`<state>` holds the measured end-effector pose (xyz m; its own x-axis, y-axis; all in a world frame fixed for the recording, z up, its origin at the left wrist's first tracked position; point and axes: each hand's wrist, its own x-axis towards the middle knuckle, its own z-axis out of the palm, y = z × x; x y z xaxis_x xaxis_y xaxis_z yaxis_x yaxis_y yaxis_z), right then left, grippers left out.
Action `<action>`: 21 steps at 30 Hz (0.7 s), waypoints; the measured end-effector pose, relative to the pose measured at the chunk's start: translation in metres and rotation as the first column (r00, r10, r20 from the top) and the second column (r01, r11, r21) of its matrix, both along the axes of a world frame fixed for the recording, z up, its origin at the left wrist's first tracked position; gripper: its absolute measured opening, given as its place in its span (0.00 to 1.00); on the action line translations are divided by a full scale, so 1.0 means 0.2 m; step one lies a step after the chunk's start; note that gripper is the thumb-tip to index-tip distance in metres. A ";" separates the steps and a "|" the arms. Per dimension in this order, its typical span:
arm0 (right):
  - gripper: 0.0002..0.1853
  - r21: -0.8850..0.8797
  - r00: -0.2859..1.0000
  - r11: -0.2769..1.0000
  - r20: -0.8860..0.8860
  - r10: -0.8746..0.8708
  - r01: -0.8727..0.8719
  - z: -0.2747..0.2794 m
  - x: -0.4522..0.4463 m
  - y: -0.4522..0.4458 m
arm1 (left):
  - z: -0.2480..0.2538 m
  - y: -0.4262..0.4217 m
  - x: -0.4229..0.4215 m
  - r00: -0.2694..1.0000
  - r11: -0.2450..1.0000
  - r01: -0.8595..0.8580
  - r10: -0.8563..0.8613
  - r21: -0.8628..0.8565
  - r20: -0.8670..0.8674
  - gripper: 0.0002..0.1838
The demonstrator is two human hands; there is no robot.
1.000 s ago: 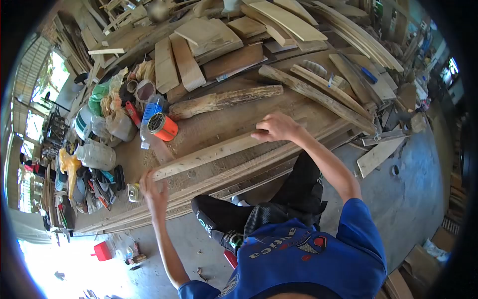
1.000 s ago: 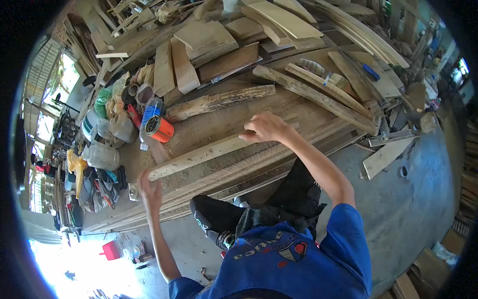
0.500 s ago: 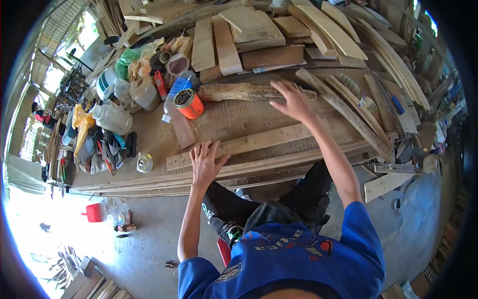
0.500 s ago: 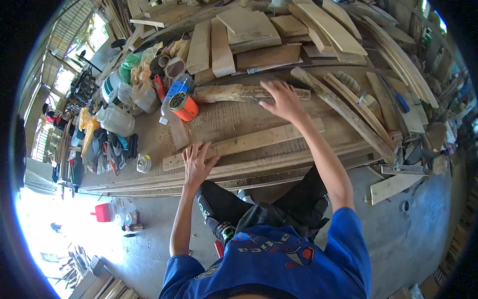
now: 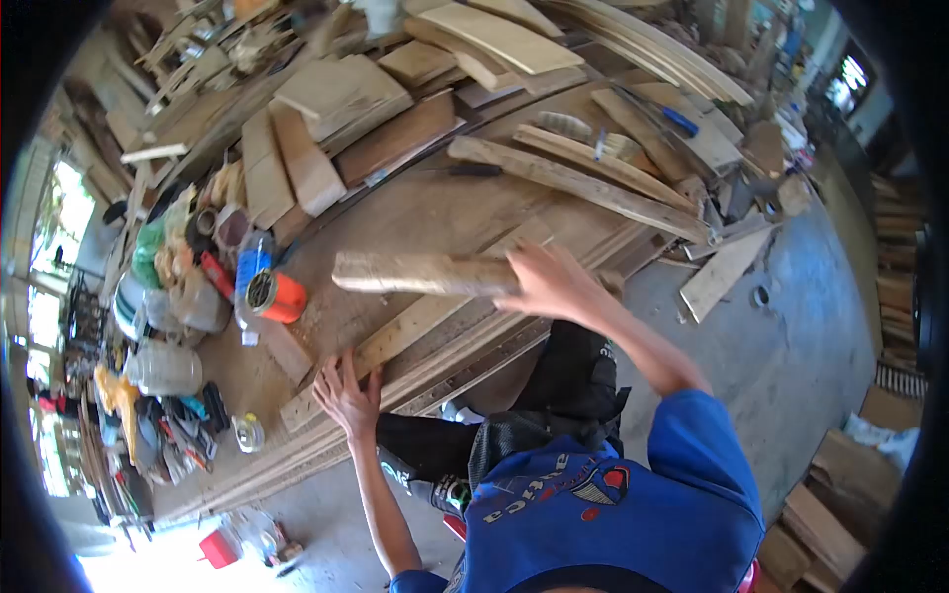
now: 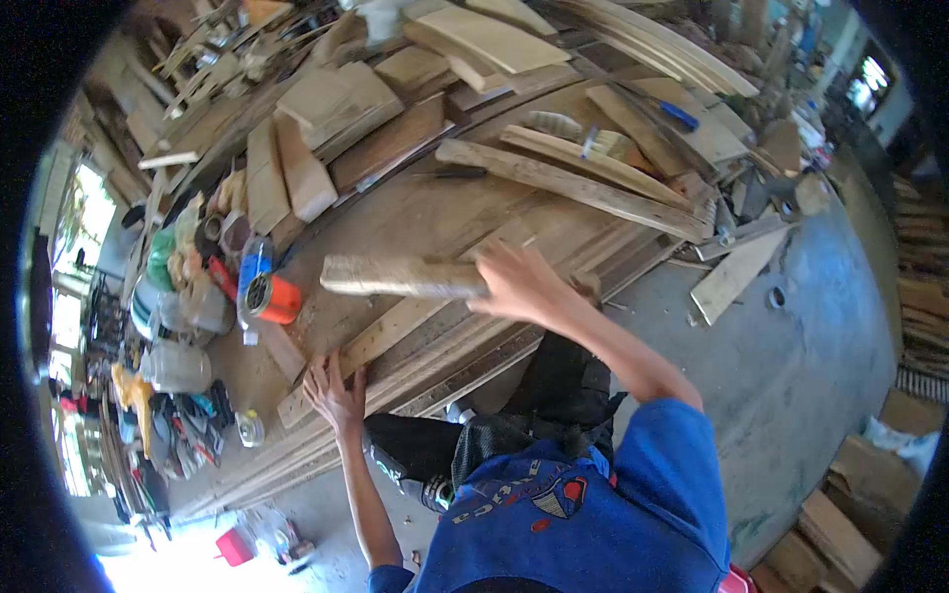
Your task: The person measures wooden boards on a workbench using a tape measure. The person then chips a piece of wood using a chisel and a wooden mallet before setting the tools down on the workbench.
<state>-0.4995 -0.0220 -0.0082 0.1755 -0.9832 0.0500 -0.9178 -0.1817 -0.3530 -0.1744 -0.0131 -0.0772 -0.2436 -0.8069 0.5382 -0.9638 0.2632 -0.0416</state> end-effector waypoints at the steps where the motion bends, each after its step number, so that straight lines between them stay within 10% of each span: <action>1: 0.26 0.079 0.994 0.995 0.085 -0.064 0.057 0.02 -0.04 0.14 | 0.00 -0.01 0.00 1.000 1.000 0.025 -0.025 0.002 -0.006 0.26; 8: 0.26 0.060 0.776 0.943 0.552 -0.305 0.327 -0.46 -0.09 0.78 | 0.02 -0.02 0.01 0.997 0.997 0.071 -0.071 0.024 -0.002 0.24; 15: 0.32 0.352 0.631 0.904 0.651 -0.422 0.242 -0.61 -0.07 0.79 | 0.29 -0.16 -0.06 0.984 0.826 0.172 -0.114 0.537 -0.140 0.21; 19: 0.31 0.337 0.646 0.916 0.654 -0.394 0.218 -0.62 -0.10 0.79 | 0.66 -0.38 -0.80 0.884 0.776 0.463 -0.440 0.429 -0.159 0.14; 21: 0.31 0.327 0.655 0.916 0.644 -0.396 0.232 -0.64 -0.10 0.80 | 0.67 -0.56 -1.20 0.652 0.562 0.744 -0.729 0.361 -0.210 0.11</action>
